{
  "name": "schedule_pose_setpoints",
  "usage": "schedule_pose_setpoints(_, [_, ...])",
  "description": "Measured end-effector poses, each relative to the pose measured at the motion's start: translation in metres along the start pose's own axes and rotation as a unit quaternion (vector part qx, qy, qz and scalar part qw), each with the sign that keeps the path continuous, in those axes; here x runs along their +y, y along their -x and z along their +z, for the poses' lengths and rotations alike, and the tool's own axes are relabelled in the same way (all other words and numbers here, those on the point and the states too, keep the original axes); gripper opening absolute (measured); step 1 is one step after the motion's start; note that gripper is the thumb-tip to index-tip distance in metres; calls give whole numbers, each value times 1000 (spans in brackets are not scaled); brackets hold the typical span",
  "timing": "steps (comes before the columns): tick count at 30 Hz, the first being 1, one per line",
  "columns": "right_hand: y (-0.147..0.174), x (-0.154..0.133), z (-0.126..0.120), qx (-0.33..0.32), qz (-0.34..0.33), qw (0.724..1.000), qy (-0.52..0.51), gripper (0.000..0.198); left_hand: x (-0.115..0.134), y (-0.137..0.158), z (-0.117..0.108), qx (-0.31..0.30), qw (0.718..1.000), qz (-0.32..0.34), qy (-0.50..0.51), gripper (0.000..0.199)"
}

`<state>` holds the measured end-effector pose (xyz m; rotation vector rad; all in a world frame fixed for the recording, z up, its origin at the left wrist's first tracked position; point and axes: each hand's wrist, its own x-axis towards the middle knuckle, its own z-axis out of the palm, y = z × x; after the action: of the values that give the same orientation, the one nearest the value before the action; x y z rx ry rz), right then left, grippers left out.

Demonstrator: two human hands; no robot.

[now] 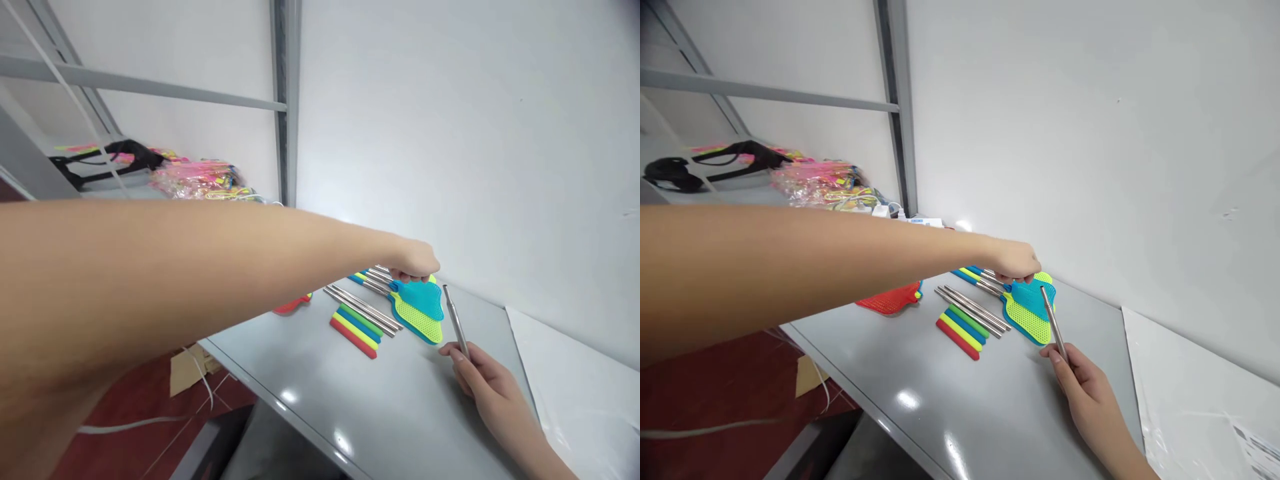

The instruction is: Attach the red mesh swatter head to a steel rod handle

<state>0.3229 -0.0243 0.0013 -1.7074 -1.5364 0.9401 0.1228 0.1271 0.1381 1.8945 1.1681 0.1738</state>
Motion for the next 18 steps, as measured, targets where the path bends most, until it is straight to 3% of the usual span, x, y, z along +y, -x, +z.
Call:
schedule_pose_setpoints(4, [0, 1, 4, -12, -16, 999, 47, 40, -17, 11, 5, -39, 994, 63, 81, 57])
schedule_pose_setpoints(6, [0, 0, 7, -34, -32, 997, 68, 39, -26, 23, 9, -73, 988, 82, 107, 59])
schedule_pose_setpoints(9, [1, -1, 10, -69, -67, 991, 91, 37, -33, 38, 13, -105, 983, 146, -43, 45])
schedule_pose_setpoints(12, [3, 0, 11, -66, -90, 988, 107, 33, -32, 44, 16, -103, 938, 230, -237, 28])
schedule_pose_setpoints(18, [6, 0, 9, -42, -94, 990, 93, 30, -33, 38, 28, -80, 878, 278, -382, 37])
